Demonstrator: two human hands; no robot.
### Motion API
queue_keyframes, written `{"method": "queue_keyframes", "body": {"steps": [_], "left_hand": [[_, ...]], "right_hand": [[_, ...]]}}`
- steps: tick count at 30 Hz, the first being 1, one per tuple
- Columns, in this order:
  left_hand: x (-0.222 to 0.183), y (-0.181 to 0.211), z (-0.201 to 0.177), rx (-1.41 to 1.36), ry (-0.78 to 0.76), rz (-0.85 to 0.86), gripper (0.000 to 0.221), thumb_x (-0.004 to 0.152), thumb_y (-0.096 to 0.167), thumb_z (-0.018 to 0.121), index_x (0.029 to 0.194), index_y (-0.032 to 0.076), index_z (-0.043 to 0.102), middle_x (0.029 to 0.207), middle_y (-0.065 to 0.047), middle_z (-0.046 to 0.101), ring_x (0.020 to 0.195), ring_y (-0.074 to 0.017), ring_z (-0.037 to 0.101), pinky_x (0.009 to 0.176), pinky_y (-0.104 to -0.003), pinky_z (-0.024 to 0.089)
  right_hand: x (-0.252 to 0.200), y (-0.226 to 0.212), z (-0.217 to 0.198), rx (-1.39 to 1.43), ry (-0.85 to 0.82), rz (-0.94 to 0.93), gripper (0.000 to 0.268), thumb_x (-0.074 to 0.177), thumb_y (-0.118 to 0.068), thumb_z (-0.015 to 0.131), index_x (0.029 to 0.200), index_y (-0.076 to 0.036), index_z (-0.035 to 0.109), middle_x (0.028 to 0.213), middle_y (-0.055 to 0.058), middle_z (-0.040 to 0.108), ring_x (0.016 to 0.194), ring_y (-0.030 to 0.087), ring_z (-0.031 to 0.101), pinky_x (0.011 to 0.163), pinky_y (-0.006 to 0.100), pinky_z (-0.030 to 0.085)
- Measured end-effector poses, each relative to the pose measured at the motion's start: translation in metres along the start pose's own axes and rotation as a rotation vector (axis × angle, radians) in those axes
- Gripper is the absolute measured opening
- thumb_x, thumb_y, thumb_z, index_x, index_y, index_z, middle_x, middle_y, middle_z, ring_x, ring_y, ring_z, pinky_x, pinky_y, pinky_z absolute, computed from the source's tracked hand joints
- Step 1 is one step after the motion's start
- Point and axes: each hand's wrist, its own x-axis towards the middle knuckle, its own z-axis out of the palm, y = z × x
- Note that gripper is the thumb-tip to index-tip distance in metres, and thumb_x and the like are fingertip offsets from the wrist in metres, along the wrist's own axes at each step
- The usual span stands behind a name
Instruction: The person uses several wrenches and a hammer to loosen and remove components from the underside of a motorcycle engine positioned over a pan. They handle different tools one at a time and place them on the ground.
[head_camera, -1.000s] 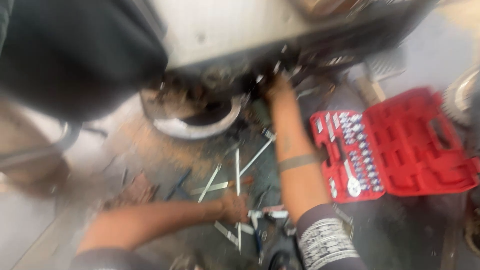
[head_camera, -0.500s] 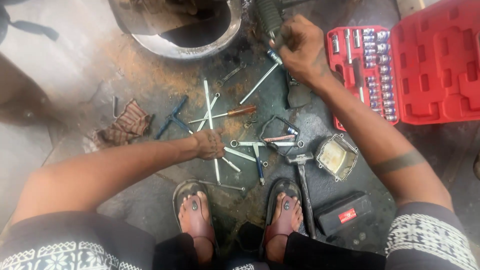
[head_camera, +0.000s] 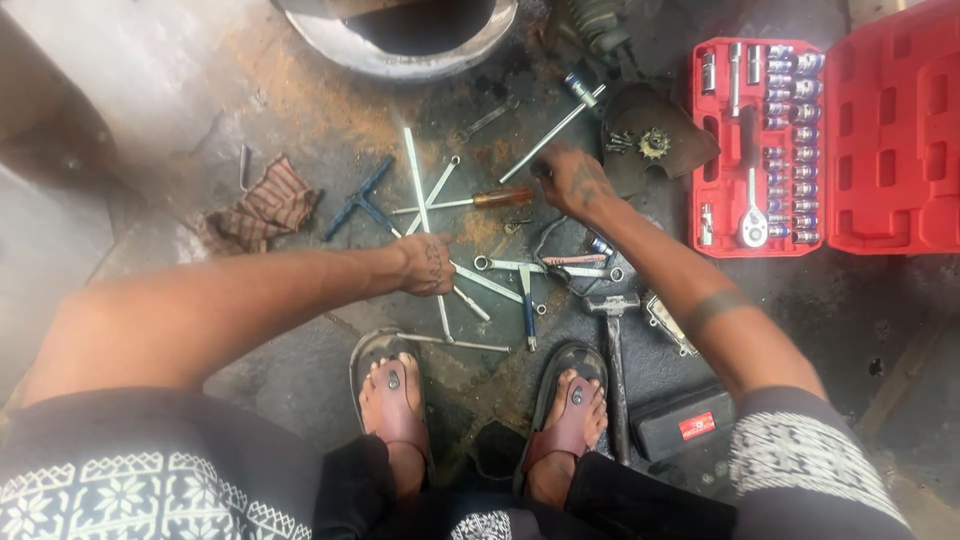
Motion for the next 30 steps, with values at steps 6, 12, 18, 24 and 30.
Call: {"method": "queue_keyframes", "body": {"steps": [6,12,18,24,30], "left_hand": [[0.0,0.006,0.015,0.063,-0.082,-0.028,0.03,0.096,0.018,0.055,0.072,0.024,0.071,0.078,0.002,0.074,0.081,-0.0225,0.073,0.096,-0.037,0.049],[-0.017,0.001,-0.012,-0.046,-0.225,0.001,0.027,0.096,0.021,0.054,0.075,0.025,0.071,0.079,0.001,0.073,0.084,-0.0239,0.072,0.099,-0.04,0.045],[-0.016,-0.004,-0.014,-0.024,-0.175,0.063,0.025,0.093,0.022,0.054,0.074,0.026,0.069,0.075,0.002,0.07,0.081,-0.0235,0.071,0.095,-0.039,0.044],[-0.001,-0.021,-0.062,0.082,0.187,0.106,0.022,0.092,0.022,0.053,0.073,0.02,0.065,0.065,0.0,0.062,0.069,-0.0237,0.065,0.093,-0.039,0.044],[0.033,-0.051,-0.186,0.03,0.777,0.157,0.017,0.094,0.027,0.053,0.095,0.011,0.057,0.067,-0.003,0.059,0.072,-0.0251,0.062,0.083,-0.041,0.042]], "right_hand": [[0.03,-0.014,0.029,-0.051,-0.448,0.173,0.03,0.087,-0.019,0.072,0.116,-0.022,0.077,0.113,0.011,0.075,0.103,0.033,0.071,0.089,0.044,0.056],[0.006,-0.013,0.065,-0.284,-0.744,0.025,0.027,0.093,-0.014,0.065,0.115,-0.024,0.077,0.118,0.013,0.072,0.106,0.034,0.071,0.091,0.044,0.056],[-0.032,-0.021,0.082,-0.497,-0.712,-0.279,0.026,0.09,-0.005,0.06,0.114,-0.005,0.071,0.13,0.015,0.064,0.112,0.031,0.068,0.09,0.042,0.058],[-0.043,-0.015,0.013,-0.13,-0.532,-0.163,0.06,0.072,-0.015,0.084,0.127,-0.007,0.061,0.126,0.016,0.062,0.114,0.035,0.063,0.094,0.045,0.052],[-0.108,-0.047,-0.103,0.248,-0.628,-0.259,0.1,0.055,-0.034,0.103,0.136,-0.002,0.053,0.123,0.019,0.065,0.113,0.034,0.064,0.095,0.044,0.051]]}}
